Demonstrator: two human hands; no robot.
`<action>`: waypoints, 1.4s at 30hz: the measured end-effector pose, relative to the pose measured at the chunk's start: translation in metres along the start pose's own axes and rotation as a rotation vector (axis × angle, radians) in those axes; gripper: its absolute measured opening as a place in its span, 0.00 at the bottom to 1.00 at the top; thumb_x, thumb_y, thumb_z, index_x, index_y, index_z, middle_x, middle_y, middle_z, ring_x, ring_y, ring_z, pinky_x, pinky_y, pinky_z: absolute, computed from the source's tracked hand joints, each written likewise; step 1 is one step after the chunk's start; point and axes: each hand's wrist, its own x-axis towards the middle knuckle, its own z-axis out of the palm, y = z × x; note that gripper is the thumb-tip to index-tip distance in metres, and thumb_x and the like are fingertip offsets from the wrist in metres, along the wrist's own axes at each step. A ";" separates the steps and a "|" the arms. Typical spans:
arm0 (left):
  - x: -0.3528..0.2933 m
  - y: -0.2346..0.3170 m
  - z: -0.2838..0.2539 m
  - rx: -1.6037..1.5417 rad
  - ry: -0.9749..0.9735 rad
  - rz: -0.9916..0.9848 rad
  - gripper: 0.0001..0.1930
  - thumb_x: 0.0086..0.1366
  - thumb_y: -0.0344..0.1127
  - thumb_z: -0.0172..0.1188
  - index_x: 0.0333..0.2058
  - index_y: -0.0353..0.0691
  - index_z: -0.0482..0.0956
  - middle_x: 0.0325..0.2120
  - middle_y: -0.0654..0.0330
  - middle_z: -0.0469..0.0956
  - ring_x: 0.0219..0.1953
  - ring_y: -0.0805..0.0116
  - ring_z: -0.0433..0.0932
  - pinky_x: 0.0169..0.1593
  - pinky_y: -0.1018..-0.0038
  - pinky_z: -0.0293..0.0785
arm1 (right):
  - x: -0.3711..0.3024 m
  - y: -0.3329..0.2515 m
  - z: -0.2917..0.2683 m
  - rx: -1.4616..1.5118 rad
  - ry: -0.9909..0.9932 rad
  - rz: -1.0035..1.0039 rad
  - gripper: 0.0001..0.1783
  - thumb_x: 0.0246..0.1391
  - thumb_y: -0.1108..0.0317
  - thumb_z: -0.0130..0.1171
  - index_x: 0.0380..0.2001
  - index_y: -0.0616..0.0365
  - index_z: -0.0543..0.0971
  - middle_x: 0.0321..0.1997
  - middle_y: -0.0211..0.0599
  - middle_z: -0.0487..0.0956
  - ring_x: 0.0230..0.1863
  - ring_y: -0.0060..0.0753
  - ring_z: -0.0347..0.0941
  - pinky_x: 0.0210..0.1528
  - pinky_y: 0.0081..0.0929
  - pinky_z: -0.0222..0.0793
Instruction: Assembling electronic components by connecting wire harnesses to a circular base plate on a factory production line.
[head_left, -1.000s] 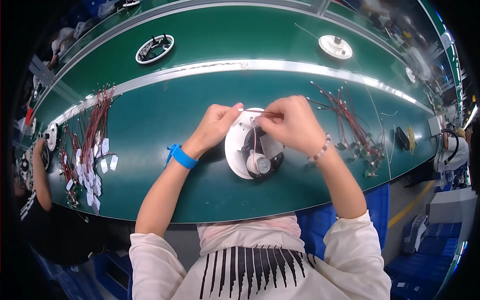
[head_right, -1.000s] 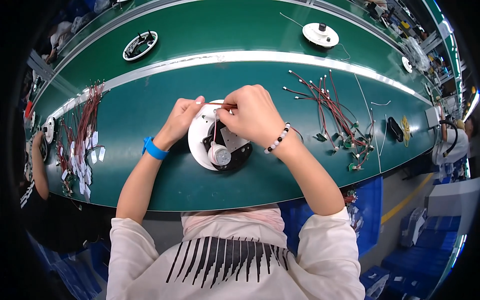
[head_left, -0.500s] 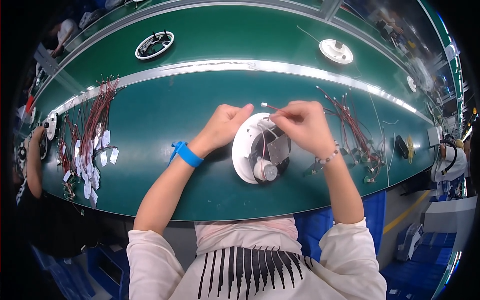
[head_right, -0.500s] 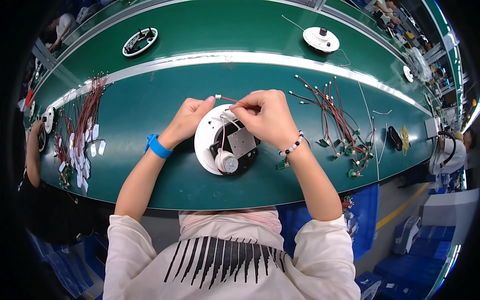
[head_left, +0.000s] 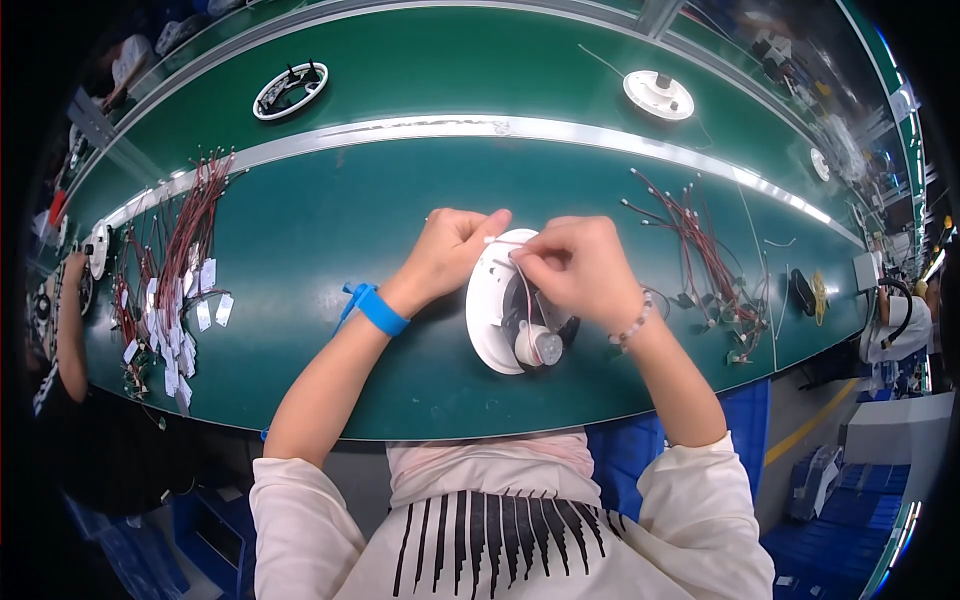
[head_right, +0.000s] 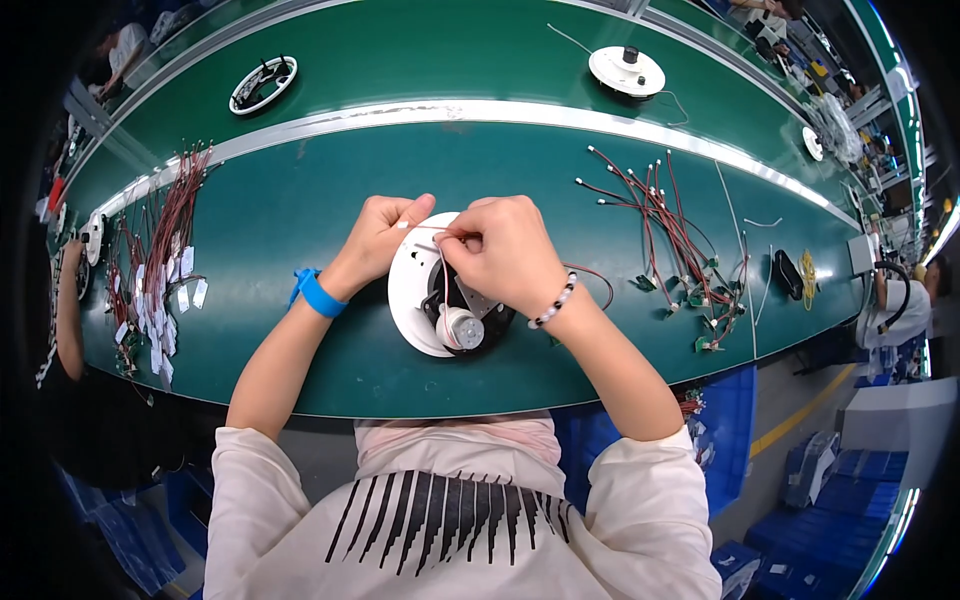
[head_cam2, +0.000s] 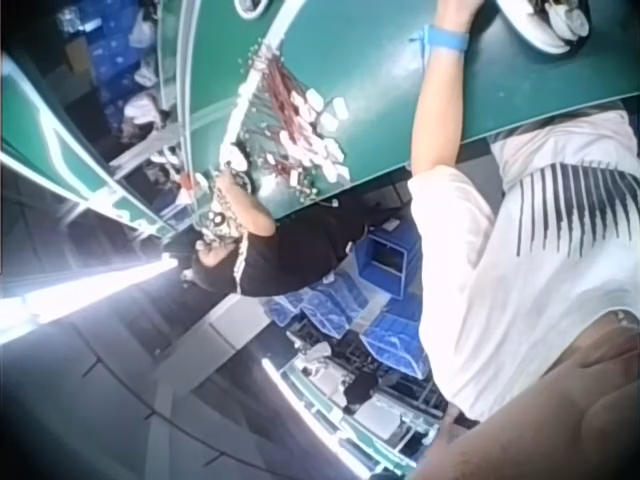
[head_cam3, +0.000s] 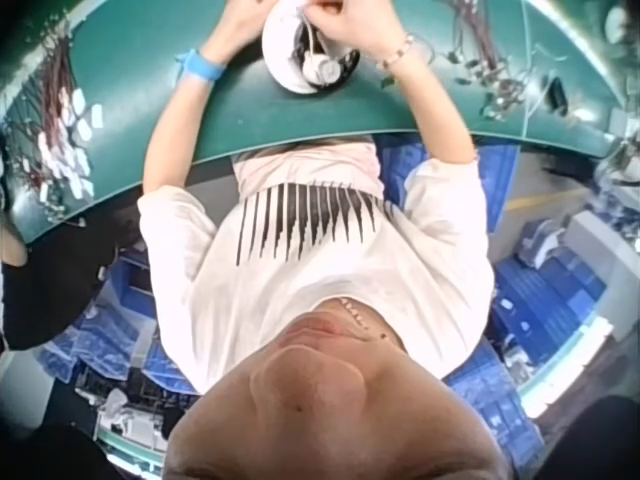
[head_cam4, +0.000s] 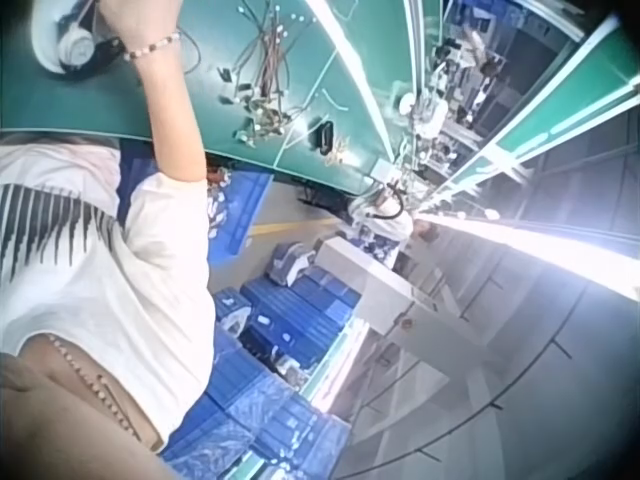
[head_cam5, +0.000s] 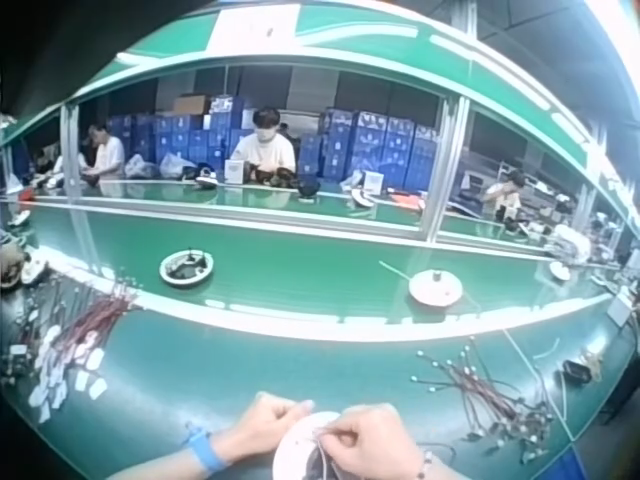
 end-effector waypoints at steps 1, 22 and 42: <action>0.000 -0.004 0.000 0.000 -0.001 0.000 0.24 0.59 0.44 0.48 0.12 0.30 0.71 0.06 0.67 0.64 0.14 0.85 0.58 0.16 0.79 0.55 | 0.000 -0.003 0.001 -0.089 0.007 -0.031 0.04 0.34 0.73 0.59 0.17 0.63 0.77 0.12 0.37 0.70 0.13 0.28 0.65 0.16 0.20 0.59; -0.017 0.000 -0.011 -0.705 -0.218 -0.330 0.11 0.59 0.31 0.46 0.40 0.33 0.69 0.33 0.59 0.73 0.35 0.74 0.73 0.39 0.79 0.71 | 0.008 0.005 0.000 0.063 0.100 0.007 0.07 0.46 0.72 0.51 0.20 0.65 0.74 0.18 0.37 0.73 0.19 0.23 0.68 0.22 0.18 0.63; -0.017 0.005 -0.008 -0.710 -0.099 -0.365 0.08 0.59 0.33 0.46 0.35 0.35 0.68 0.29 0.61 0.74 0.30 0.77 0.73 0.34 0.83 0.71 | 0.004 -0.003 -0.018 -0.029 0.112 -0.093 0.04 0.39 0.73 0.56 0.21 0.64 0.76 0.14 0.34 0.73 0.12 0.18 0.60 0.15 0.15 0.54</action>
